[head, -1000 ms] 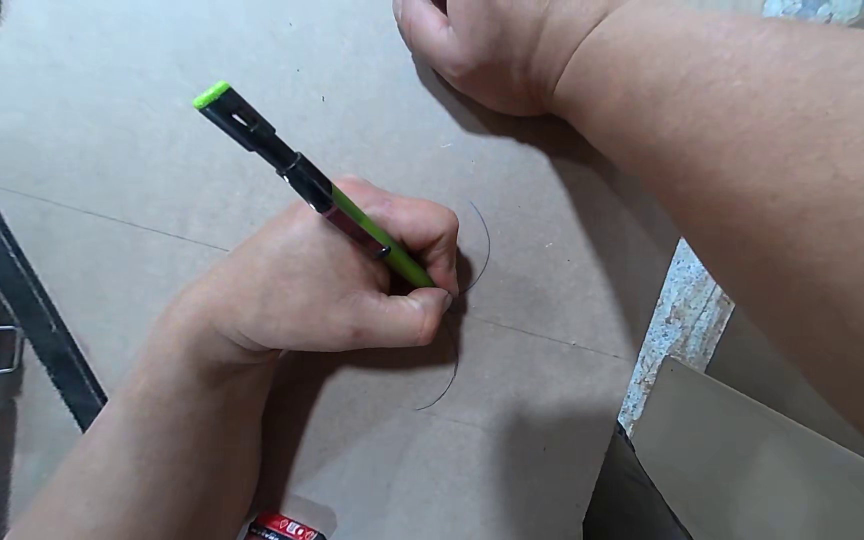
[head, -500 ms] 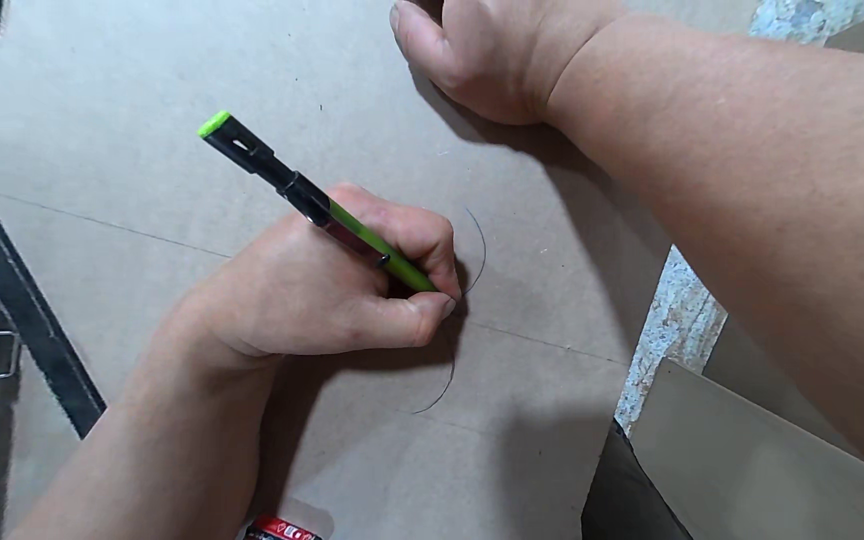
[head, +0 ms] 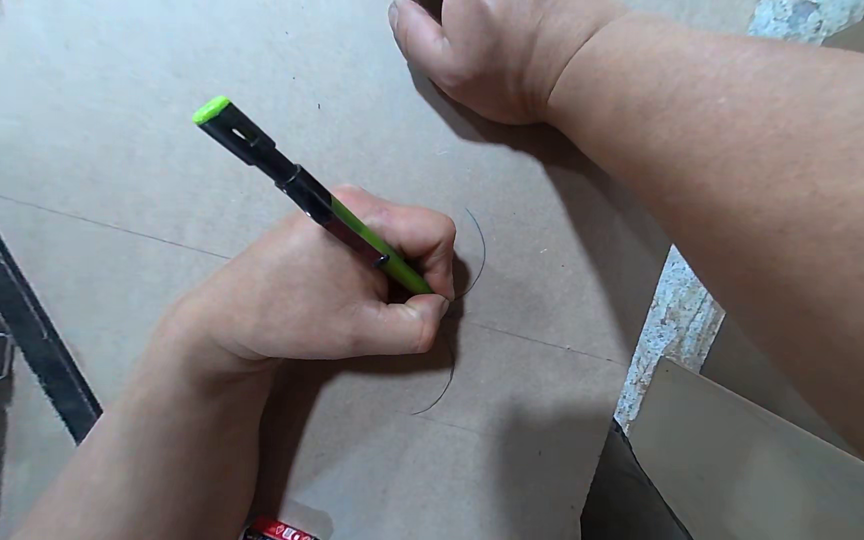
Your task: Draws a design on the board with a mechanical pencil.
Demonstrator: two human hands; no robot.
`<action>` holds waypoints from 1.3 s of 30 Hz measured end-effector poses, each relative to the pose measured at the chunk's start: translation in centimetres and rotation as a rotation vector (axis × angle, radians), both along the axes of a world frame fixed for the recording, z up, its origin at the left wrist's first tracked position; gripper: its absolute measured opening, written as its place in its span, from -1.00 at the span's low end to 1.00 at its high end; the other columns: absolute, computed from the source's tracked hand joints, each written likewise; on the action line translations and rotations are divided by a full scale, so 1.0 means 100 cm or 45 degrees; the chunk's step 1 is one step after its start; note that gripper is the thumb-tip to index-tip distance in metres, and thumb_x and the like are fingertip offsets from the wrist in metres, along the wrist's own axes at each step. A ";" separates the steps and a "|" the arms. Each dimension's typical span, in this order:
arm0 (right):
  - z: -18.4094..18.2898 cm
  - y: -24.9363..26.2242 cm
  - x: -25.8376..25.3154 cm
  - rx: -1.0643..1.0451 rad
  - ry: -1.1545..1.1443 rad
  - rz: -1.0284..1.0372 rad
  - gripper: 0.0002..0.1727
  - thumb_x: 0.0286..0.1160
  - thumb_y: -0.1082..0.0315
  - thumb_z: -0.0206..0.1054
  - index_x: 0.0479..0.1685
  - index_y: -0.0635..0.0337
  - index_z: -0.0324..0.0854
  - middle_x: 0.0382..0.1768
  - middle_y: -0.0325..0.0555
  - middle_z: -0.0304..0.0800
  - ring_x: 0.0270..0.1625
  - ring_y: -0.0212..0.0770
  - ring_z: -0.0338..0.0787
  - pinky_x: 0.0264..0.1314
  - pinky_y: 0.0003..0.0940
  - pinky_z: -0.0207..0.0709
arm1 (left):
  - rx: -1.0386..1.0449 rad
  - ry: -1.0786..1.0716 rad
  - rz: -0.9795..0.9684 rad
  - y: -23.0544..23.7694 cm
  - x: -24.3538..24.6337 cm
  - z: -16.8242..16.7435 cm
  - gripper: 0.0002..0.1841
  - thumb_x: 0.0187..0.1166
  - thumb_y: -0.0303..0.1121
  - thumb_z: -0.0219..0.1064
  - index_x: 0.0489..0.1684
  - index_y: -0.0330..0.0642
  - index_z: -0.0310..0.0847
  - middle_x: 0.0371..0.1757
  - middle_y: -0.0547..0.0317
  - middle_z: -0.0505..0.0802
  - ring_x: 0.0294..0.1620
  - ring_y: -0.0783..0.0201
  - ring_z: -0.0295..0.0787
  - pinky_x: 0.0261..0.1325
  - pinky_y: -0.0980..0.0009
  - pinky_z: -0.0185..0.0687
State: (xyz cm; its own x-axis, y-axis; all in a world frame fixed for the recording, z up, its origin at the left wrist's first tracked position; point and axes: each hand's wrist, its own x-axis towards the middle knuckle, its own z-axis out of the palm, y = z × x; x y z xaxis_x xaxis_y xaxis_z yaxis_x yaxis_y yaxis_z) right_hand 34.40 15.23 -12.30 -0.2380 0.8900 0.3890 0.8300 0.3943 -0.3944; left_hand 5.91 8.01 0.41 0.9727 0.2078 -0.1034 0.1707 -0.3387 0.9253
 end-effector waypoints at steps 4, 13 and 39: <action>0.000 0.001 0.000 0.014 0.028 0.045 -0.48 0.80 -0.15 -0.09 -0.42 -0.19 0.66 -0.60 -0.43 0.50 -0.55 -0.52 0.59 -0.64 -0.36 0.43 | 0.013 -0.024 -0.012 0.001 -0.001 -0.001 -0.95 0.28 -0.34 0.43 -0.47 0.05 0.67 -0.48 0.46 0.80 -0.55 0.55 0.70 -0.60 0.60 0.62; 0.004 0.002 -0.001 -0.021 -0.009 0.080 -0.47 0.82 -0.14 -0.11 -0.35 -0.15 0.69 -0.57 -0.38 0.54 -0.51 -0.49 0.63 -0.62 -0.35 0.46 | 0.020 -0.034 -0.001 0.000 -0.001 -0.002 -0.95 0.28 -0.35 0.43 -0.48 0.05 0.67 -0.48 0.46 0.79 -0.54 0.55 0.68 -0.60 0.62 0.58; 0.004 -0.001 0.000 0.004 -0.102 -0.114 -0.44 0.72 -0.32 -0.11 -0.27 -0.27 0.72 -0.56 -0.45 0.55 -0.47 -0.50 0.65 -0.55 -0.28 0.47 | -0.012 -0.068 0.122 -0.006 0.000 -0.002 -0.94 0.39 -0.33 0.47 -0.42 -0.05 0.76 -0.45 0.38 0.85 -0.55 0.49 0.73 -0.58 0.58 0.67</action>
State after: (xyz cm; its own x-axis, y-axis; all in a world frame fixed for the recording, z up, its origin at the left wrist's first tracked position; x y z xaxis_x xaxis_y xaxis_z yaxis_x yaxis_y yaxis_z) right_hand 34.44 15.17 -11.87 -0.1879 0.9078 0.3749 0.8910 0.3181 -0.3239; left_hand 5.87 7.42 0.22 0.9526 0.2995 -0.0542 0.1522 -0.3143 0.9370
